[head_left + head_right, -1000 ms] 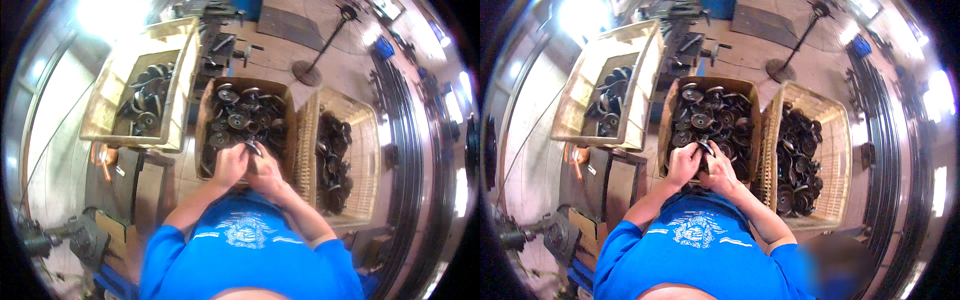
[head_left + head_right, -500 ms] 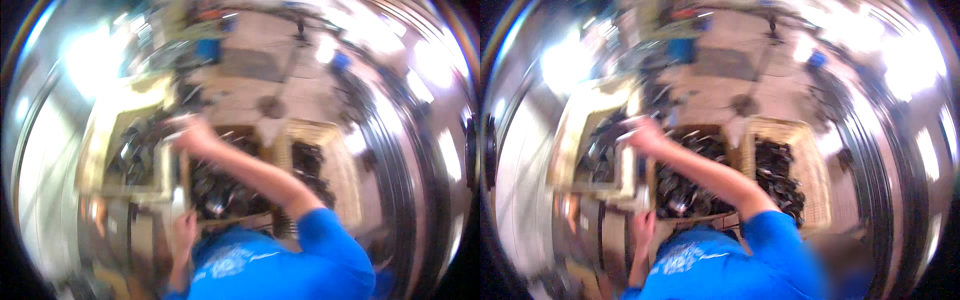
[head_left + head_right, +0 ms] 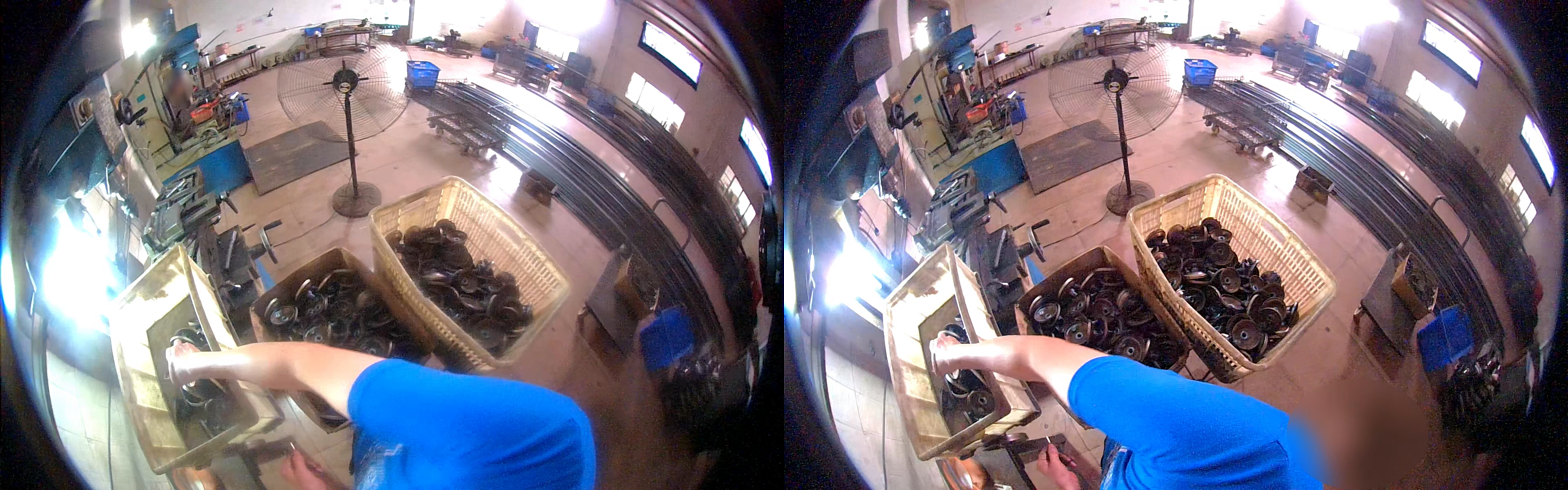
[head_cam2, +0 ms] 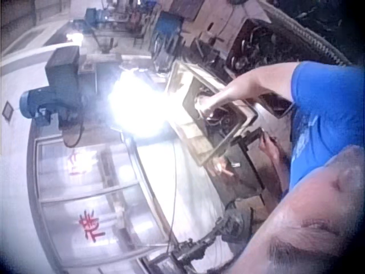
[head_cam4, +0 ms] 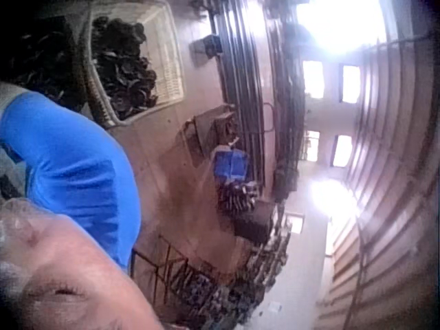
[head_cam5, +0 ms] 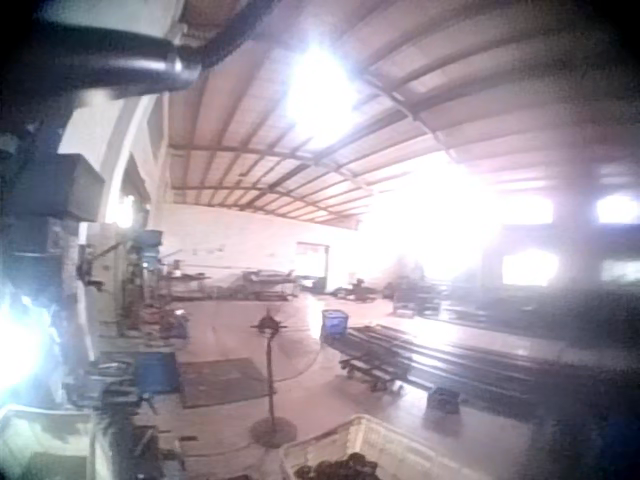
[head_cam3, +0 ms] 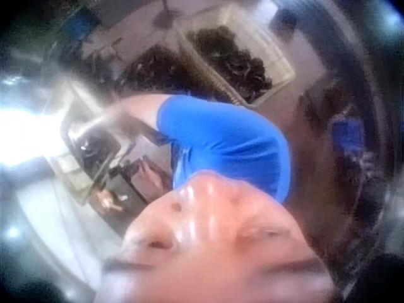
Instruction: The person stands at a workstation in a factory and sorts small, dark, circular metal parts. They pick up individual parts from a cardboard box, briefly inspect them, and place them into a beige plastic basket. The process is repetitive, involving picking, inspecting, and placing items one by one.
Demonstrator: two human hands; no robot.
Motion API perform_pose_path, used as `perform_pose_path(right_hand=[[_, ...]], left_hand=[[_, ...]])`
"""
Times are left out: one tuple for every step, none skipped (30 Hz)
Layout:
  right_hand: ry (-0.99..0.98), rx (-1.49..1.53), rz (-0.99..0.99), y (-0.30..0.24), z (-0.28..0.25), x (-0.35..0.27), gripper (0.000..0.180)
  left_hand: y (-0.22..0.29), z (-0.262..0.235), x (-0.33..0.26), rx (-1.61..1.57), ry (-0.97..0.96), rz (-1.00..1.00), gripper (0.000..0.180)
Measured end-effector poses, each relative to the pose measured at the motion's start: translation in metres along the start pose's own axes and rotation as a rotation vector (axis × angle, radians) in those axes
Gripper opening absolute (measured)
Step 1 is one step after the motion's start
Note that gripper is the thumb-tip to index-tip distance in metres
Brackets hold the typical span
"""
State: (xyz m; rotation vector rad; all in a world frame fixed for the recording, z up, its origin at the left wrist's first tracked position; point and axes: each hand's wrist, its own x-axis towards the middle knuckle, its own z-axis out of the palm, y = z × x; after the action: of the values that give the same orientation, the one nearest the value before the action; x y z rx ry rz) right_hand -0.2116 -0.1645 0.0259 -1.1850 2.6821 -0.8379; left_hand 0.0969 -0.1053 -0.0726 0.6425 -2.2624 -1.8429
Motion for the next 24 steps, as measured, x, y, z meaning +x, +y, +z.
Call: perform_pose_path(right_hand=[[0.004, -0.112, -0.096, 0.014, -0.008, -0.004, 0.017], [-0.016, 0.054, -0.082, 0.001, -0.034, -0.037, 0.017], [-0.015, 0.211, -0.057, -0.008, -0.074, -0.076, 0.021], [0.097, 0.241, -0.199, 0.01, -0.092, -0.099, 0.023], [0.207, 0.332, -0.257, 0.018, -0.121, -0.138, 0.025], [0.299, 0.45, -0.34, 0.02, -0.142, -0.171, 0.028], [0.326, 0.497, -0.29, 0.049, -0.149, -0.194, 0.036], [0.364, 0.463, -0.31, 0.065, -0.174, -0.23, 0.039], [0.412, 0.372, -0.263, 0.09, -0.198, -0.265, 0.041], [0.402, 0.415, -0.022, 0.114, -0.217, -0.304, 0.04], [0.544, 0.489, 0.149, 0.141, -0.224, -0.342, 0.028], [0.769, 0.018, -0.046, 0.198, -0.218, -0.382, 0.022], [0.56, -0.2, 0.248, 0.228, -0.219, -0.421, 0.022], [0.234, -0.539, 0.496, 0.258, -0.218, -0.459, 0.023], [-0.126, -0.808, 0.61, 0.287, -0.219, -0.499, 0.025], [0.047, -0.227, 1.365, 0.294, -0.218, -0.518, 0.028], [0.04, -0.252, 1.383, 0.321, -0.203, -0.562, 0.031], [0.032, -0.277, 1.394, 0.345, -0.185, -0.604, 0.034], [-0.044, -0.267, 1.347, 0.349, -0.177, -0.621, 0.036], [-0.117, -0.257, 1.31, 0.35, -0.17, -0.635, 0.037], [-0.108, -0.206, 1.416, 0.352, -0.163, -0.641, 0.038], [-0.099, -0.154, 1.51, 0.356, -0.155, -0.643, 0.039], [-0.414, -0.21, 1.305, 0.4, -0.136, -0.695, 0.039], [-0.361, -0.185, 1.333, 0.402, -0.134, -0.677, 0.039]], left_hand=[[0.008, -0.001, -0.005, 0.268, -0.106, 0.152, 0.022], [0.024, -0.004, -0.011, 0.522, -0.174, 0.275, 0.031], [0.041, -0.001, -0.008, 0.476, -0.223, 0.073, 0.03], [0.062, 0.012, -0.002, 0.439, -0.299, -0.106, 0.029], [0.071, 0.019, 0.002, 0.392, -0.351, -0.302, 0.029], [0.062, 0.02, 0.002, 0.311, -0.289, -0.329, 0.029], [0.05, 0.029, 0.004, 0.232, -0.26, -0.335, 0.029], [0.041, 0.032, 0.004, 0.146, -0.211, -0.352, 0.029], [0.042, 0.039, 0.002, 0.096, -0.204, -0.218, 0.03], [0.033, 0.044, 0.006, 0.192, -0.226, 0.021, 0.03], [0.016, 0.043, 0.013, 0.292, -0.229, 0.26, 0.03], [0.007, 0.048, 0.02, 0.384, -0.251, 0.509, 0.031], [0.004, 0.052, 0.024, 0.322, -0.287, 0.362, 0.031], [0.004, 0.055, 0.026, 0.268, -0.313, 0.218, 0.031], [0.005, 0.06, 0.028, 0.208, -0.343, 0.073, 0.031], [0.008, 0.066, 0.026, 0.235, -0.348, 0.086, 0.031], [0.015, 0.074, 0.025, 0.257, -0.363, 0.104, 0.032], [0.024, 0.082, 0.023, 0.279, -0.37, 0.122, 0.032], [0.034, 0.085, 0.019, 0.257, -0.38, 0.056, 0.032], [0.047, 0.09, 0.014, 0.234, -0.401, -0.008, 0.032], [0.052, 0.093, 0.011, 0.21, -0.421, -0.072, 0.031], [0.036, 0.095, 0.012, 0.099, -0.39, -0.079, 0.026], [0.004, 0.11, 0.023, -0.026, -0.417, -0.082, 0.021], [-0.014, 0.108, 0.025, -0.128, -0.366, -0.089, 0.017]])
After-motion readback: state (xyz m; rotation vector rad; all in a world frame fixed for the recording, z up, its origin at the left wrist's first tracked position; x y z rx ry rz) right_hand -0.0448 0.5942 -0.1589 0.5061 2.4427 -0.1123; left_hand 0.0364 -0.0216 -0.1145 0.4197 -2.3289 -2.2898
